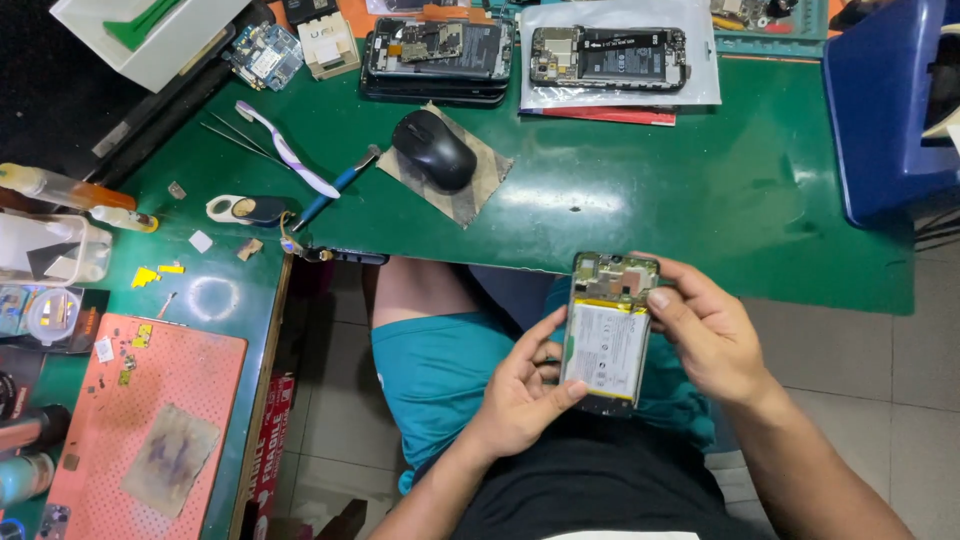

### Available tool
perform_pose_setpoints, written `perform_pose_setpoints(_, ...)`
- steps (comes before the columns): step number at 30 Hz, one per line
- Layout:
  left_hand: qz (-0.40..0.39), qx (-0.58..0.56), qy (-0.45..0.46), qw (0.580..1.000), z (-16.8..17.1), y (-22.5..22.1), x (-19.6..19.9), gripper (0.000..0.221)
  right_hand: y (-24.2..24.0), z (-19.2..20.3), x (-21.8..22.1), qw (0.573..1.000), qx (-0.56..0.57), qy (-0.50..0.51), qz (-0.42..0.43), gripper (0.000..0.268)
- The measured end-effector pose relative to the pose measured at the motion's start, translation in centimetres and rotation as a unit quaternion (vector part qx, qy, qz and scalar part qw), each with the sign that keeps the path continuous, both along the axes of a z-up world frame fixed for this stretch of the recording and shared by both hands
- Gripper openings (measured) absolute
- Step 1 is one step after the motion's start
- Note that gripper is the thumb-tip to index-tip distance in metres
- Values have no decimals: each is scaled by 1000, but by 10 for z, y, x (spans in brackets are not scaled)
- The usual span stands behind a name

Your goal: The person disassembles a smartphone, removes the back cover, and manipulates internal components including the battery and motherboard. They connect a charging cable to test the device, then reassemble the phone by reattaching the back cover and securing internal parts.

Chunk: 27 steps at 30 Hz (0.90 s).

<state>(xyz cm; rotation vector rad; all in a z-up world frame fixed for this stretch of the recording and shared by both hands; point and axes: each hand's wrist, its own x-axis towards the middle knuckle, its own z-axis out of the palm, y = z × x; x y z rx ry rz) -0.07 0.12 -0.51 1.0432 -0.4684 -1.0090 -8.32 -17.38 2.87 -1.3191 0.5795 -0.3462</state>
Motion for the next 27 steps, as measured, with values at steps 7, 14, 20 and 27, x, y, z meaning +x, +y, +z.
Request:
perform_pose_setpoints(7,19,-46,-61,997,9,-4,9,22,27,25,6,991,-82,-67,83,38)
perform_pose_setpoints(14,84,-55,-125,987,28,-7,10,13,30,23,0,964,-262,-39,27,36)
perform_pose_setpoints(20,97,-63,-141,983,32,-7,10,12,37,17,-4,963,-267,-30,-1,24)
perform_pose_setpoints(27,118,-76,-174,975,29,-4,9,9,41,30,-8,876,-475,-78,-1,10)
